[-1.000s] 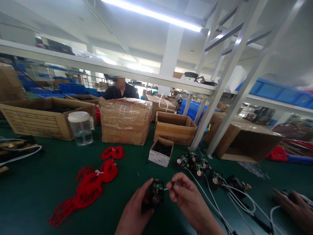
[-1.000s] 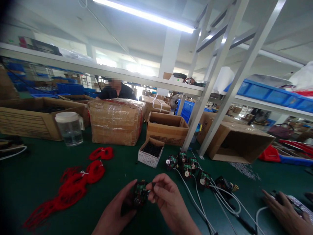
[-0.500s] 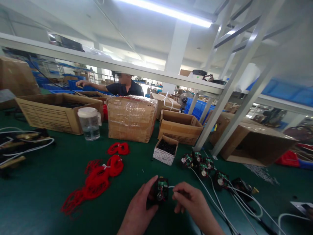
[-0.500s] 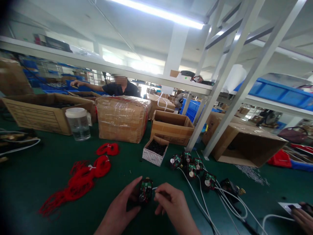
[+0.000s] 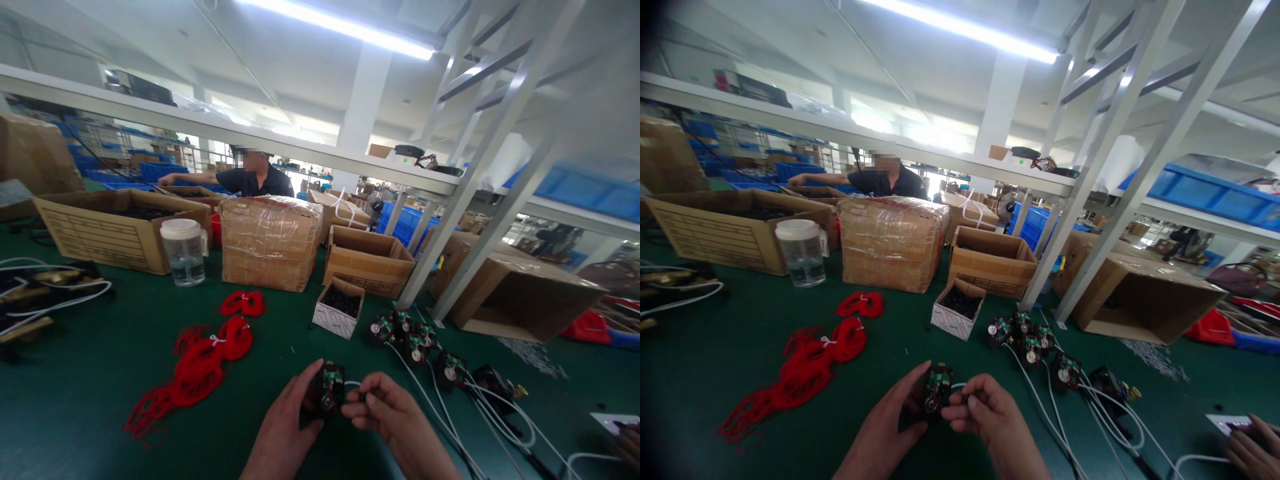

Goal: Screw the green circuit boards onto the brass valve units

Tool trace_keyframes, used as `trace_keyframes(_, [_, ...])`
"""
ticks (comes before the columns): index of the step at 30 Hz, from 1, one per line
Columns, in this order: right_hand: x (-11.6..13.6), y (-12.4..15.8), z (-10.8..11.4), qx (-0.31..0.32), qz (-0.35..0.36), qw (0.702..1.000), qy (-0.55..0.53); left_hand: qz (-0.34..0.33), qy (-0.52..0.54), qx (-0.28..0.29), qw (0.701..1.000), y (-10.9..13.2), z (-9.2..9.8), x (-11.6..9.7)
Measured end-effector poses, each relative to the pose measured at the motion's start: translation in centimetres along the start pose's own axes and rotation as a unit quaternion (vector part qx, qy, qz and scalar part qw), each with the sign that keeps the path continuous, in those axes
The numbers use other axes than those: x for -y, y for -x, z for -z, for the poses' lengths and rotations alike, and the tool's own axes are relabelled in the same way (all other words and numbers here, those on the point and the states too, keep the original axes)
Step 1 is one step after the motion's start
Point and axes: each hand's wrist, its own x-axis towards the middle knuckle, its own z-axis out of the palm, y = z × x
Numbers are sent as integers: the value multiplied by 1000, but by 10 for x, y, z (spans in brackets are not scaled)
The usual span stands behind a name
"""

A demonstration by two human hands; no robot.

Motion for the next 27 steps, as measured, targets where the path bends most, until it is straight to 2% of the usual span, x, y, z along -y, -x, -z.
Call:
trace_keyframes(11, [-18,-8,5,-8,17,1000,-3,-6,-1,-6,1000,1,-1,2])
trace_keyframes(17, [-17,-7,2,-17,-9,998,66,-5,-2,-8,1000,1,-1,0])
trace_keyframes(20, [-15,-8,3,-47,46,990,127,2,-6,-6,1000,1,1,-5])
trace_keyframes(23, [-14,-10,5,-105,116,963,219,8,-28,-13,999,0,3,-13])
trace_keyframes(25, [-16,-12,4,-126,108,959,228,-12,-43,-15,999,-2,3,-17])
trace_keyframes(27, [-22,-13,0,-130,86,968,198,-35,-47,-13,998,-4,2,-21])
